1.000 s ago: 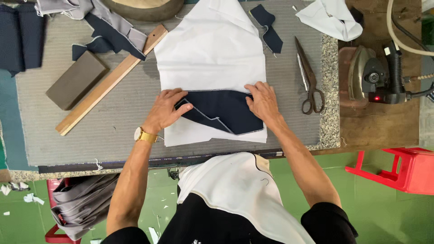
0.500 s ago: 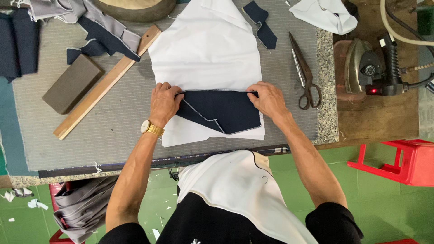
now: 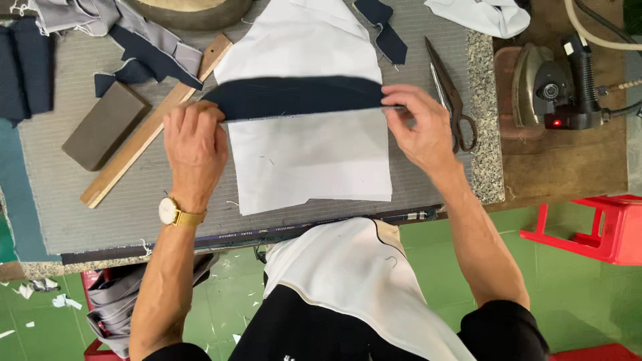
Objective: The person measures and marks a dark fabric piece with a ruler and pen, then cuts it with scissors. They then place a white fabric piece on the table, position the dark fabric on top, and cut the white fabric to match the shape of the dark piece.
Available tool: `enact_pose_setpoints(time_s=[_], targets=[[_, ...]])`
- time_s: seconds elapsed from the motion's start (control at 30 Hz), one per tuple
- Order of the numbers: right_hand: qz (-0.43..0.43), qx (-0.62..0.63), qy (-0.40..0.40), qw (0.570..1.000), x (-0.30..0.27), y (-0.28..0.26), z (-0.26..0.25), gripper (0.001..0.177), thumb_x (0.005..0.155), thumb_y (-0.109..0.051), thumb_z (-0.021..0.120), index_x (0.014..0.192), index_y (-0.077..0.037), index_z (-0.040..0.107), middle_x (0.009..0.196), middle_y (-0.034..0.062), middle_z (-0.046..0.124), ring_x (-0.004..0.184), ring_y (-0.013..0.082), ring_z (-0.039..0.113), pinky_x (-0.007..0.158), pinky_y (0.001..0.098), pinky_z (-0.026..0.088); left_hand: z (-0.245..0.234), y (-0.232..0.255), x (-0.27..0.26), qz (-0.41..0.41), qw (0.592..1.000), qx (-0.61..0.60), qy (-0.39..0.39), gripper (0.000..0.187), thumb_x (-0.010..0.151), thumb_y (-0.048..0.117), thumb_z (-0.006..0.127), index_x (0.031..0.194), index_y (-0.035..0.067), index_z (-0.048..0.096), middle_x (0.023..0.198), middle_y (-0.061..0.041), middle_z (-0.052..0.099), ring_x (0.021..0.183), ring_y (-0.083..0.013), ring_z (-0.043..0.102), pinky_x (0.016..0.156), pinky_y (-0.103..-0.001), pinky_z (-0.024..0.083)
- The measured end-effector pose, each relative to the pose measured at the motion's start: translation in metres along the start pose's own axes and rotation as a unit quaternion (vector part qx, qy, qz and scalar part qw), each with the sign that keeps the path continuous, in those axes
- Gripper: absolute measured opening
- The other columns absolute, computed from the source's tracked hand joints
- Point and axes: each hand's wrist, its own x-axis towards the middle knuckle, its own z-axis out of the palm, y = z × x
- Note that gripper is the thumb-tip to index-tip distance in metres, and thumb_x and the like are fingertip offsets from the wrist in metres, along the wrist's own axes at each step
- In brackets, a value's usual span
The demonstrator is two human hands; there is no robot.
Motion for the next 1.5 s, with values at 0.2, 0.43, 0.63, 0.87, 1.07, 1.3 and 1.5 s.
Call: enact_pose_setpoints(time_s=[0.2,0.43,0.63,0.87,1.07,1.3,1.5], targets=[[-0.046,-0.086,-0.044,0.994,-0.063,0.033,0.013,0.014,0.094,0.0,0.071,0.103,-0.009,0.076,0.116,0.0067,0.075,0.104,0.0248,0.073,0.089,0.0351,0.058,0.035,0.023,-0.088,0.017,0.999,0.001,-0.05,0.022,0.085,-0.005,0.07,0.099,0.012,0.065,0.106,-0.007,0.065,0.101,-0.0291,0.063,0.082,-0.039,0.048],[-0.037,-0.144,-0.072,0.986,-0.15,0.086,0.058,0.014,0.092,-0.004,0.071,0.101,-0.011,0.078,0.116,0.0023,0.075,0.1,0.0233,0.072,0.09,0.0362,0.057,0.081,0.048,-0.174,-0.041,0.991,-0.057,-0.117,0.018,0.089,-0.004,0.068,0.102,0.009,0.066,0.107,-0.009,0.062,0.108,-0.0308,0.062,0.083,-0.038,0.049],[-0.058,-0.15,-0.086,0.983,-0.16,0.08,0.061,0.018,0.089,-0.002,0.075,0.103,-0.012,0.079,0.12,0.0031,0.074,0.106,0.0216,0.07,0.098,0.036,0.052,0.076,0.054,-0.188,-0.052,0.99,-0.058,-0.118,0.019,0.086,-0.003,0.069,0.101,0.008,0.068,0.107,-0.009,0.064,0.11,-0.0315,0.064,0.092,-0.041,0.052],[-0.073,-0.165,-0.089,0.98,-0.169,0.08,0.064,0.017,0.086,-0.004,0.076,0.101,-0.013,0.079,0.122,0.004,0.073,0.116,0.0255,0.068,0.102,0.0395,0.051,0.071,0.062,-0.196,-0.067,0.987,-0.073,-0.128,0.02,0.086,-0.003,0.069,0.104,0.007,0.07,0.111,-0.011,0.066,0.112,-0.032,0.065,0.096,-0.043,0.053],[-0.094,-0.168,-0.056,0.98,-0.17,0.08,0.064,0.014,0.089,-0.005,0.075,0.101,-0.011,0.08,0.121,0.0047,0.073,0.118,0.025,0.068,0.101,0.0384,0.051,0.069,0.062,-0.197,-0.046,0.991,-0.067,-0.107,0.022,0.087,-0.002,0.069,0.107,0.006,0.07,0.114,-0.011,0.065,0.113,-0.0325,0.064,0.093,-0.042,0.053],[-0.064,-0.203,-0.033,0.977,-0.166,0.078,0.061,0.022,0.094,-0.026,0.072,0.113,-0.017,0.077,0.135,0.0068,0.067,0.132,0.0301,0.058,0.106,0.0457,0.044,0.069,0.063,-0.196,-0.05,0.991,-0.064,-0.111,0.019,0.089,0.017,0.072,0.107,0.011,0.072,0.115,-0.009,0.065,0.114,-0.0304,0.063,0.095,-0.043,0.05],[-0.05,-0.253,-0.031,0.966,-0.129,0.077,0.082,0.037,0.106,-0.029,0.059,0.139,-0.011,0.064,0.155,0.0145,0.05,0.147,0.0344,0.04,0.114,0.0497,0.034,0.081,0.066,-0.141,-0.061,0.994,-0.024,-0.088,0.04,0.104,0.033,0.06,0.132,0.005,0.063,0.138,-0.017,0.059,0.13,-0.0328,0.054,0.111,-0.046,0.039]])
